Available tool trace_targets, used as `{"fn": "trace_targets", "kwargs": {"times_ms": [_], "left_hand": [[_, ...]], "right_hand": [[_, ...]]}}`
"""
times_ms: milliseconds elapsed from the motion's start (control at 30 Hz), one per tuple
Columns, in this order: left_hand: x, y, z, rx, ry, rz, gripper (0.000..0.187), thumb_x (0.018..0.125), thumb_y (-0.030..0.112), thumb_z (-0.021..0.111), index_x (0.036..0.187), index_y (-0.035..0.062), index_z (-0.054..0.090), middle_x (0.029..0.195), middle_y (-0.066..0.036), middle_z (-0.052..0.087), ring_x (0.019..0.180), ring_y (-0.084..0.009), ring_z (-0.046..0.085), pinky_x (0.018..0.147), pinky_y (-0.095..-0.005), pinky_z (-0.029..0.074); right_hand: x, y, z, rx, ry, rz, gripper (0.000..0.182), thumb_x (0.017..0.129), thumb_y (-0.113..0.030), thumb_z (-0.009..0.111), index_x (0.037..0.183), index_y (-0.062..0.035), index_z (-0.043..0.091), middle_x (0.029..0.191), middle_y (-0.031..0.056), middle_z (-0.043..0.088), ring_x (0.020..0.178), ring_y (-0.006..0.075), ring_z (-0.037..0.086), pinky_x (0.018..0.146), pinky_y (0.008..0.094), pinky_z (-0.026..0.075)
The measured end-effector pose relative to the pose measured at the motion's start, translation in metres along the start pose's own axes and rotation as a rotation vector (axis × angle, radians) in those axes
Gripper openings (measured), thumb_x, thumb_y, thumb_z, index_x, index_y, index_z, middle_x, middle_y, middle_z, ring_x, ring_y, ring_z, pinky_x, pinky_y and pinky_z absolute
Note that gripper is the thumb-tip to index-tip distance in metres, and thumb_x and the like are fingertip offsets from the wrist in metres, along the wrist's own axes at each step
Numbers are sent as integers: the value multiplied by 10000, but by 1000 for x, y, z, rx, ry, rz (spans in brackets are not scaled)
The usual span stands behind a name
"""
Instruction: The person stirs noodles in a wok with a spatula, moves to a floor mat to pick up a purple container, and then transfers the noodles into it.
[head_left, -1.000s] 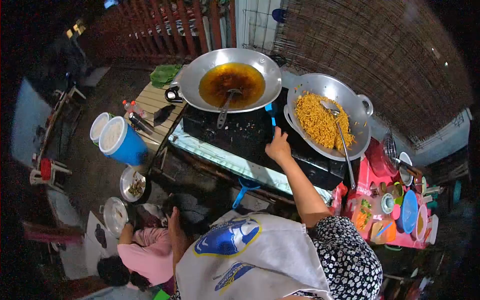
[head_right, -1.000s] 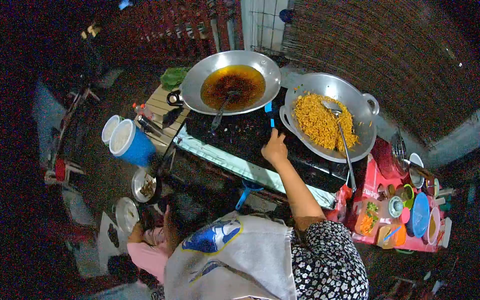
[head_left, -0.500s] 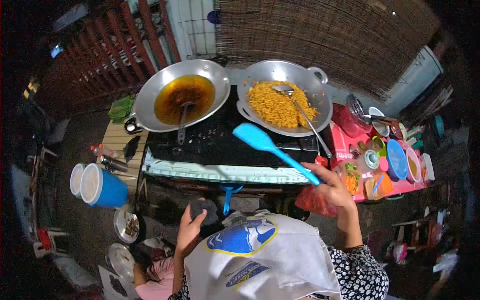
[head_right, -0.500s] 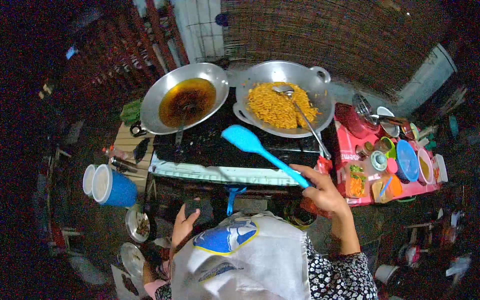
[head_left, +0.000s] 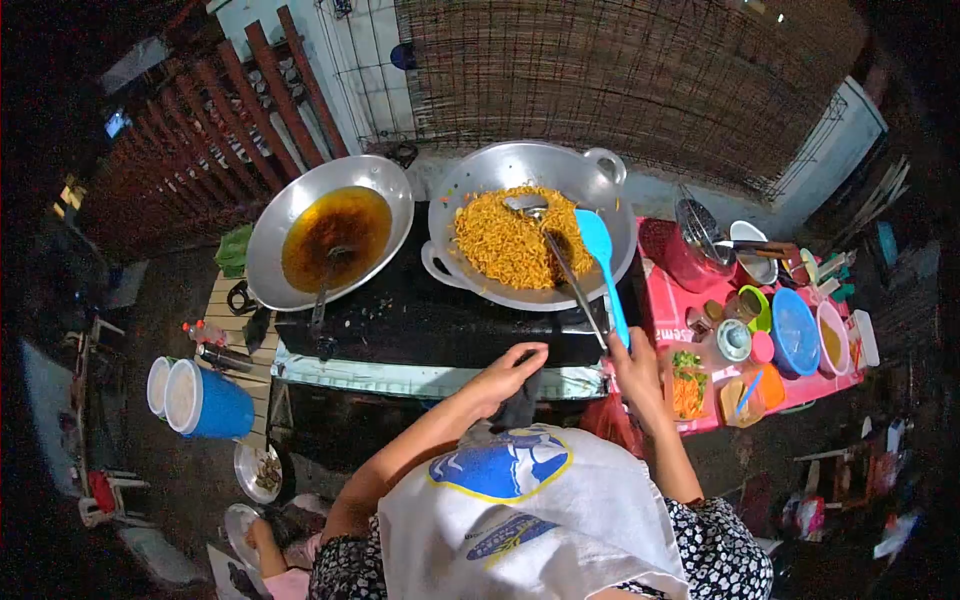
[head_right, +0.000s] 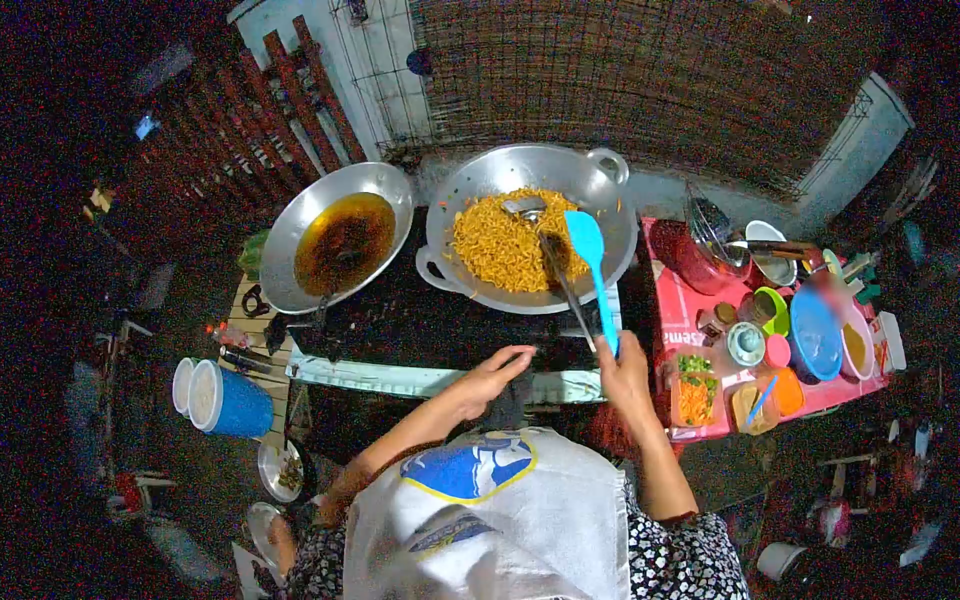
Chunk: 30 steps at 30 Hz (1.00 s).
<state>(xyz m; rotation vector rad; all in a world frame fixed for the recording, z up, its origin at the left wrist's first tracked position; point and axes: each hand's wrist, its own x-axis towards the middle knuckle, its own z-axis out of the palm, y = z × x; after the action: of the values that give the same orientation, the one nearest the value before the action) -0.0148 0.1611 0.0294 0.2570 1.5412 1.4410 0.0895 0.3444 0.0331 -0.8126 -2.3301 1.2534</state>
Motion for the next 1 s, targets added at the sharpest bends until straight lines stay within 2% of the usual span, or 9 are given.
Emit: {"fn": "trace_targets", "kwargs": {"times_ms": [200, 233, 300, 400, 433, 500, 600, 767, 1000], "left_hand": [[46, 24, 28, -86, 50, -14, 531, 817, 482, 493, 1150, 69, 469, 1183, -85, 461, 1105, -175, 381, 944, -336, 262], [48, 28, 31, -107, 82, 6, 530, 819, 473, 495, 1145, 56, 468, 1163, -87, 474, 1082, -169, 400, 929, -333, 282], [47, 36, 30, -54, 118, 33, 444, 826, 406, 516, 1095, 55, 485, 1047, -79, 526, 971, -159, 465, 840, -296, 356], [38, 48, 27, 0, 208, 90, 230, 858, 244, 482, 1023, 84, 474, 902, -23, 502, 848, -110, 459, 728, -256, 387], [36, 49, 20, -1, 222, 87, 230, 858, 244, 482, 1023, 84, 474, 902, -23, 502, 848, -110, 459, 728, -256, 387], [30, 51, 5, 114, 220, 51, 216, 855, 214, 465, 1025, 82, 474, 870, -23, 498, 797, -103, 467, 690, -261, 400], [22, 48, -15, 31, 244, 50, 207, 842, 188, 454, 1016, 80, 485, 806, -12, 477, 726, -92, 436, 633, -245, 368], [-9, 70, -17, 307, 312, 266, 146, 824, 116, 430, 953, 66, 476, 762, -14, 455, 734, -100, 424, 694, -255, 354], [-32, 85, -12, 473, 409, 278, 135, 819, 109, 448, 950, 79, 444, 725, -34, 456, 685, -124, 447, 657, -272, 376]], "right_hand": [[-4, -39, -6, 251, -288, -57, 252, 851, -244, 508, 929, -5, 507, 767, 97, 507, 716, 155, 518, 603, 286, 423], [1, -37, -5, 218, -290, -172, 232, 856, -212, 510, 969, -10, 504, 779, 75, 509, 726, 141, 533, 599, 266, 441], [12, -37, -4, 450, -335, -175, 212, 851, -189, 519, 977, -21, 493, 756, 44, 512, 692, 113, 530, 567, 252, 436], [37, -24, -23, 373, -370, 12, 182, 842, -137, 523, 979, -31, 470, 715, -4, 533, 636, 82, 512, 564, 234, 420], [48, -17, -24, 444, -296, -77, 217, 839, -136, 524, 1027, -42, 469, 709, 36, 547, 606, 96, 506, 552, 254, 418], [70, -4, -33, 111, -118, -209, 259, 843, -151, 516, 1084, -67, 475, 674, 84, 545, 585, 117, 507, 543, 286, 420], [88, -2, -45, -19, -167, -192, 272, 856, -186, 490, 1111, -92, 496, 638, 151, 550, 512, 183, 509, 514, 302, 411], [90, 6, -29, 15, -241, -199, 278, 854, -184, 492, 1116, -93, 506, 643, 156, 559, 512, 194, 521, 512, 311, 420], [74, -17, -13, 138, -140, -237, 274, 842, -156, 499, 1098, -61, 513, 776, 136, 588, 676, 207, 588, 630, 292, 445]]}}
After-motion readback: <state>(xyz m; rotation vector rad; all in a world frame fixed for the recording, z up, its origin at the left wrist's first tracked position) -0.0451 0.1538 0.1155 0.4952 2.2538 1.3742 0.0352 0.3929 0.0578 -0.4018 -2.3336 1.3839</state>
